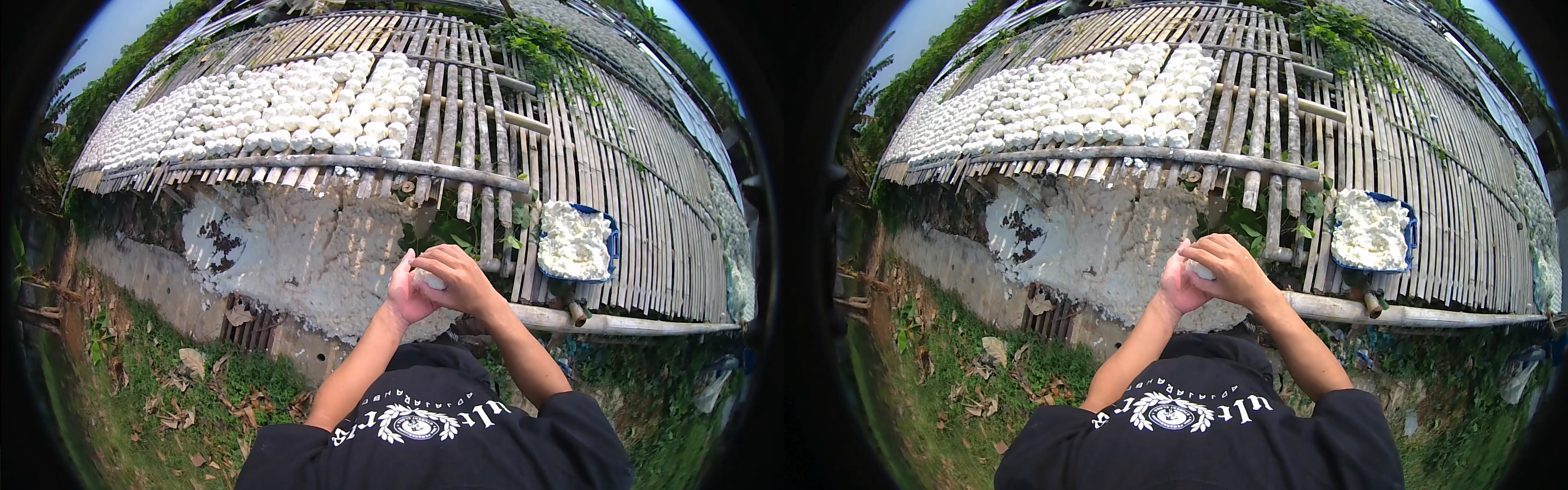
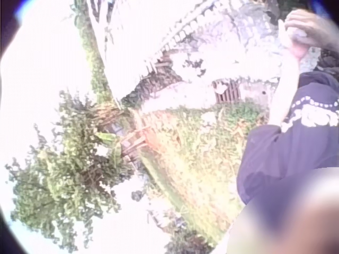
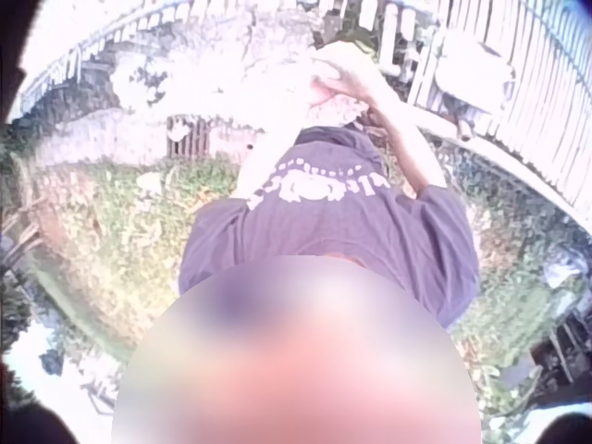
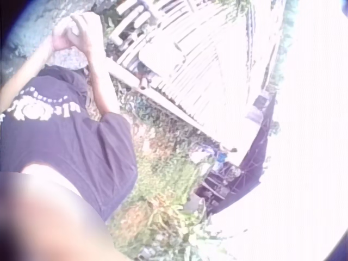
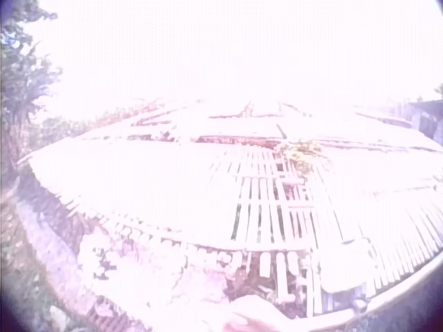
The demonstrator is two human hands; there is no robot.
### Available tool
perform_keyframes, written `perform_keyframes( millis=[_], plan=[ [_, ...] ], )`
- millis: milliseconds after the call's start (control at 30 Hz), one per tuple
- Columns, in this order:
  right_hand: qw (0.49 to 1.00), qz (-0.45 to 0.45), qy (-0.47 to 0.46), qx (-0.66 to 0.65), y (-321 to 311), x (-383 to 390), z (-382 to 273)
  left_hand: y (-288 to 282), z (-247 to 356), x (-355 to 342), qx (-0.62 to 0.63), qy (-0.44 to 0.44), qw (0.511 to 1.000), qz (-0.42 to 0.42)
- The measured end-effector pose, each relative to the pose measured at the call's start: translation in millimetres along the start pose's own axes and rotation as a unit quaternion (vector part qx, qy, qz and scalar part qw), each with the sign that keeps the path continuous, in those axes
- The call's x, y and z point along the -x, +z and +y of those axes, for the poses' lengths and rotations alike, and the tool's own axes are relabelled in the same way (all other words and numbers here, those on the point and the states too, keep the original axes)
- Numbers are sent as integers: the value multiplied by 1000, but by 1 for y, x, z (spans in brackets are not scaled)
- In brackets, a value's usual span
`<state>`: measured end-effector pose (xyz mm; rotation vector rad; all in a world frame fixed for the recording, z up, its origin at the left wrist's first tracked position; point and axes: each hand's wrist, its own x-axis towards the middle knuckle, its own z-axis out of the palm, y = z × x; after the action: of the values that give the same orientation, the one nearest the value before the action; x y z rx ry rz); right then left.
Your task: The person repeatedly scoops a white dough-like material from a blue tray, rolls it into a ball with both hands, and places it on a bamboo drying rack. The process is repeated continuously, adding to a growing array of white balls on the rack.
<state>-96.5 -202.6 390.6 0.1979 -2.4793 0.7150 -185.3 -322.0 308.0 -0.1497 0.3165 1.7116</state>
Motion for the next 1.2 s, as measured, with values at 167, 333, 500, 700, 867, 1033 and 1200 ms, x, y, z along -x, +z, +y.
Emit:
perform_keyframes(
  millis=[167,333,500,700,867,1033,1200],
  plan=[
    [991,104,79,3,3,2,0,-4,-6,-14,21,74,997,-31],
    [996,57,30,-60,4,-1,1,7,-3,-17,-23,25,998,-49],
    [985,96,140,-16,0,-3,1,17,2,-18,31,75,996,-36],
    [998,34,39,-31,-7,-2,9,17,6,-23,61,-18,986,-156],
    [986,1,148,-81,-11,-3,17,13,9,-29,-25,38,997,-57],
    [998,14,38,-51,-12,-4,21,10,8,-32,30,-14,998,-45],
    [989,21,143,-38,-12,-4,25,7,5,-32,-15,77,997,-14]
  ],
)
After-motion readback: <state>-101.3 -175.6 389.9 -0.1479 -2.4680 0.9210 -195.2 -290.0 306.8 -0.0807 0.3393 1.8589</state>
